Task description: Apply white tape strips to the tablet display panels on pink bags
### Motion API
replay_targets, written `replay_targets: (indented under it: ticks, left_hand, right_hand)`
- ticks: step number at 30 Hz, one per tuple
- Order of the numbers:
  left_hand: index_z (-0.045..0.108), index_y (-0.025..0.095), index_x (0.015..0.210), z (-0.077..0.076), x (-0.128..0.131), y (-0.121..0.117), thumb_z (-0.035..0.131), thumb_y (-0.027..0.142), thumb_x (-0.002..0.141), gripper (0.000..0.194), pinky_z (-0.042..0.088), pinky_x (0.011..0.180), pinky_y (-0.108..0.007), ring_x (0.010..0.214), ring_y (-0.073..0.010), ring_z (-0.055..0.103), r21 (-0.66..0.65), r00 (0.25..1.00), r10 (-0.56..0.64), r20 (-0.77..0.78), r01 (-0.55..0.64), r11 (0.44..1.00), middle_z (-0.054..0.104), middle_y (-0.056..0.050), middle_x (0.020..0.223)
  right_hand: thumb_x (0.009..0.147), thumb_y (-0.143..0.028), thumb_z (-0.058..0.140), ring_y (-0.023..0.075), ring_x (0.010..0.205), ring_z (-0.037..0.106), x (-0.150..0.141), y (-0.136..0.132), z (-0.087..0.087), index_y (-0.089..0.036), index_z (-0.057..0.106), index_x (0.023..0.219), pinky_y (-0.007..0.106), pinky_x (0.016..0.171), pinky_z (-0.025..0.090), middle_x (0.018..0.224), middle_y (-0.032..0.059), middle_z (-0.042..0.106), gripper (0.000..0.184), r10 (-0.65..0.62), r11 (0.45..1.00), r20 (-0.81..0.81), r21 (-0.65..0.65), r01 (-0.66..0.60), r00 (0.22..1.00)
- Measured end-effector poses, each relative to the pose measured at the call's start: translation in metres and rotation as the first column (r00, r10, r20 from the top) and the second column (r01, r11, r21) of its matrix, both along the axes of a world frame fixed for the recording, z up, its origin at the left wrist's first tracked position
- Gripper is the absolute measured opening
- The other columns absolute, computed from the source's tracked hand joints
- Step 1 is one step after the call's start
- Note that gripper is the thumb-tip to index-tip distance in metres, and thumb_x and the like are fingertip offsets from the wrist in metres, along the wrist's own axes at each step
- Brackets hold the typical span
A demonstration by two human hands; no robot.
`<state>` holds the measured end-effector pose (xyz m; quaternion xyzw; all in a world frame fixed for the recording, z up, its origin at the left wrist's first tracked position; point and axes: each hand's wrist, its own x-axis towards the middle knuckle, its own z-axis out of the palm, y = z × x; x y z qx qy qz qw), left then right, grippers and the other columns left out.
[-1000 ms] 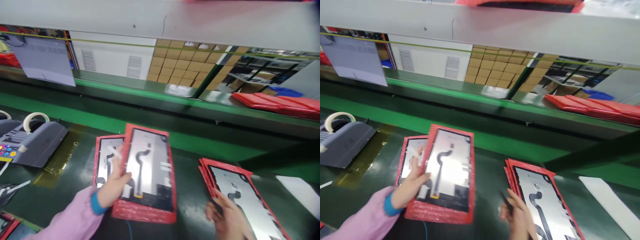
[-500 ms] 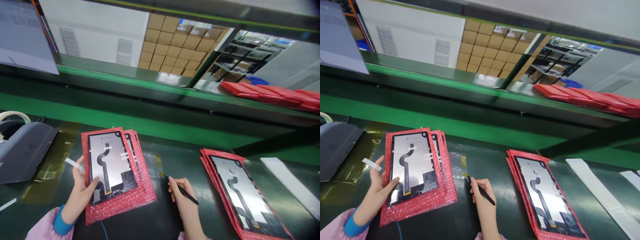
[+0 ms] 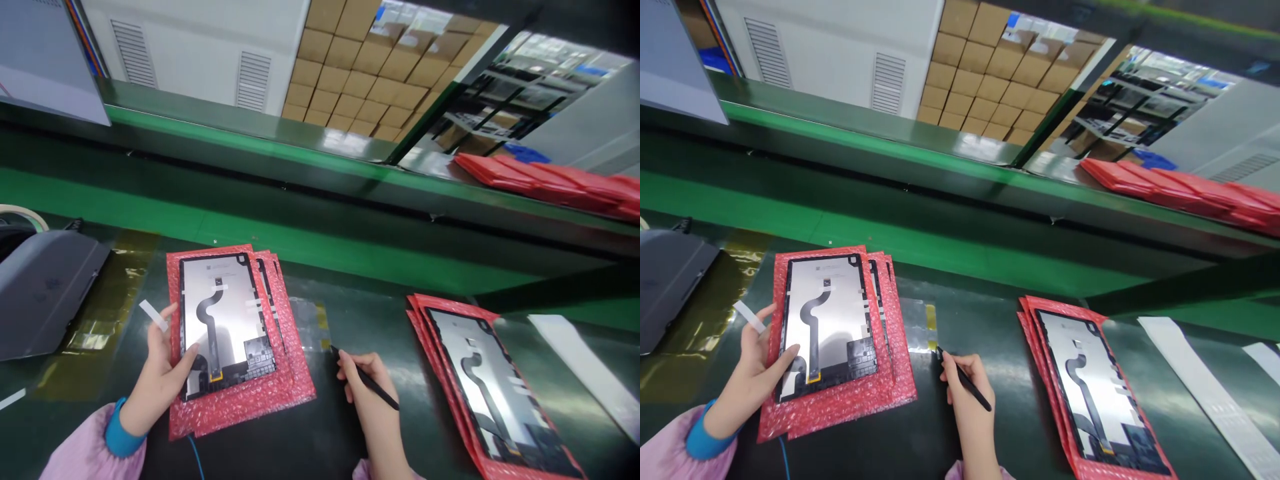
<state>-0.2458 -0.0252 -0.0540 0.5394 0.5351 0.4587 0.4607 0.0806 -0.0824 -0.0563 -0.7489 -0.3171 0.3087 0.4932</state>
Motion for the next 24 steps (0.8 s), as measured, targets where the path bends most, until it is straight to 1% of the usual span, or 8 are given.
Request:
replay_targets:
  ticks: [5,8,11,13,15,18,20,24]
  left_hand:
    - [0.022,0.023,0.149,-0.003,0.001,0.0,0.059,0.042,0.096,0.067,0.028,0.119,-0.063,0.143,-0.0361,0.041,0.035,0.996,-0.019,-0.09,0.023,0.999,0.039,-0.02,0.151]
    - [0.023,0.023,0.149,-0.006,0.005,-0.001,0.058,0.039,0.096,0.065,0.023,0.12,-0.064,0.149,-0.0376,0.03,0.12,0.975,0.015,-0.222,0.012,0.993,0.029,-0.019,0.157]
    - [0.018,0.026,0.153,-0.008,0.008,-0.005,0.058,0.033,0.097,0.069,0.016,0.123,-0.062,0.154,-0.0364,0.017,0.2,0.964,0.043,-0.263,0.011,0.98,0.014,-0.018,0.164]
    - [0.014,0.028,0.155,-0.007,0.009,-0.009,0.058,0.029,0.098,0.072,0.012,0.124,-0.061,0.155,-0.0345,0.009,0.228,0.97,0.034,-0.24,0.022,0.974,0.007,-0.016,0.166]
    - [0.014,0.03,0.155,-0.005,0.008,-0.014,0.056,0.024,0.099,0.071,0.011,0.124,-0.06,0.156,-0.0329,0.006,0.257,0.976,0.03,-0.216,0.027,0.966,0.005,-0.014,0.167]
    - [0.018,0.033,0.155,0.003,0.001,-0.024,0.05,0.016,0.1,0.066,0.013,0.124,-0.061,0.156,-0.0303,0.006,0.318,0.978,0.043,-0.205,0.025,0.948,0.013,-0.012,0.167]
    - [0.019,0.034,0.154,0.01,-0.006,-0.032,0.047,0.011,0.099,0.066,0.014,0.124,-0.061,0.156,-0.0284,0.011,0.356,0.975,0.032,-0.221,0.05,0.933,0.027,-0.011,0.163]
    - [0.037,0.03,0.148,0.024,-0.019,-0.044,0.047,0.007,0.096,0.057,0.024,0.124,-0.054,0.15,-0.0268,0.032,0.337,0.936,-0.08,-0.342,0.202,0.92,0.051,-0.011,0.149]
  right_hand:
    - [0.071,-0.063,0.077,0.0067,0.033,0.042,0.0,0.003,-0.001,-0.019,0.057,0.07,0.021,0.032,0.032,0.058,-0.0018,0.061,0.049,-0.002,1.0,-0.043,0.007,0.003,0.999]
    - [0.069,-0.066,0.077,0.0066,0.033,0.041,-0.002,0.006,0.001,-0.02,0.055,0.068,0.021,0.032,0.03,0.055,-0.0013,0.061,0.051,-0.021,0.999,-0.054,0.039,0.023,0.998]
    - [0.071,-0.065,0.076,0.0069,0.034,0.04,-0.006,0.004,0.004,-0.021,0.053,0.067,0.021,0.034,0.03,0.055,-0.0017,0.061,0.05,-0.026,0.995,-0.043,0.097,0.031,0.999]
    - [0.075,-0.063,0.074,0.0087,0.037,0.045,-0.01,-0.001,0.005,-0.021,0.054,0.067,0.022,0.037,0.035,0.057,-0.0005,0.063,0.047,-0.006,0.993,0.05,0.122,-0.001,0.999]
    - [0.078,-0.063,0.071,0.013,0.048,0.058,-0.015,-0.009,0.006,-0.021,0.058,0.068,0.024,0.046,0.045,0.063,0.0027,0.068,0.044,0.038,0.993,0.238,0.099,-0.063,0.971]
    - [0.075,-0.064,0.072,0.0197,0.068,0.07,-0.031,-0.017,0.007,-0.021,0.068,0.075,0.027,0.061,0.054,0.076,0.0068,0.075,0.043,0.121,0.987,0.443,0.038,-0.153,0.888]
    - [0.077,-0.058,0.074,0.0179,0.063,0.069,-0.05,-0.02,0.012,-0.022,0.067,0.076,0.025,0.058,0.054,0.077,0.006,0.075,0.037,0.166,0.978,0.384,0.057,-0.203,0.909]
    - [0.086,-0.048,0.071,0.0082,0.036,0.048,-0.099,-0.02,0.031,-0.022,0.055,0.067,0.02,0.036,0.04,0.06,-0.0005,0.066,0.036,0.333,0.93,-0.022,0.17,-0.325,0.943]
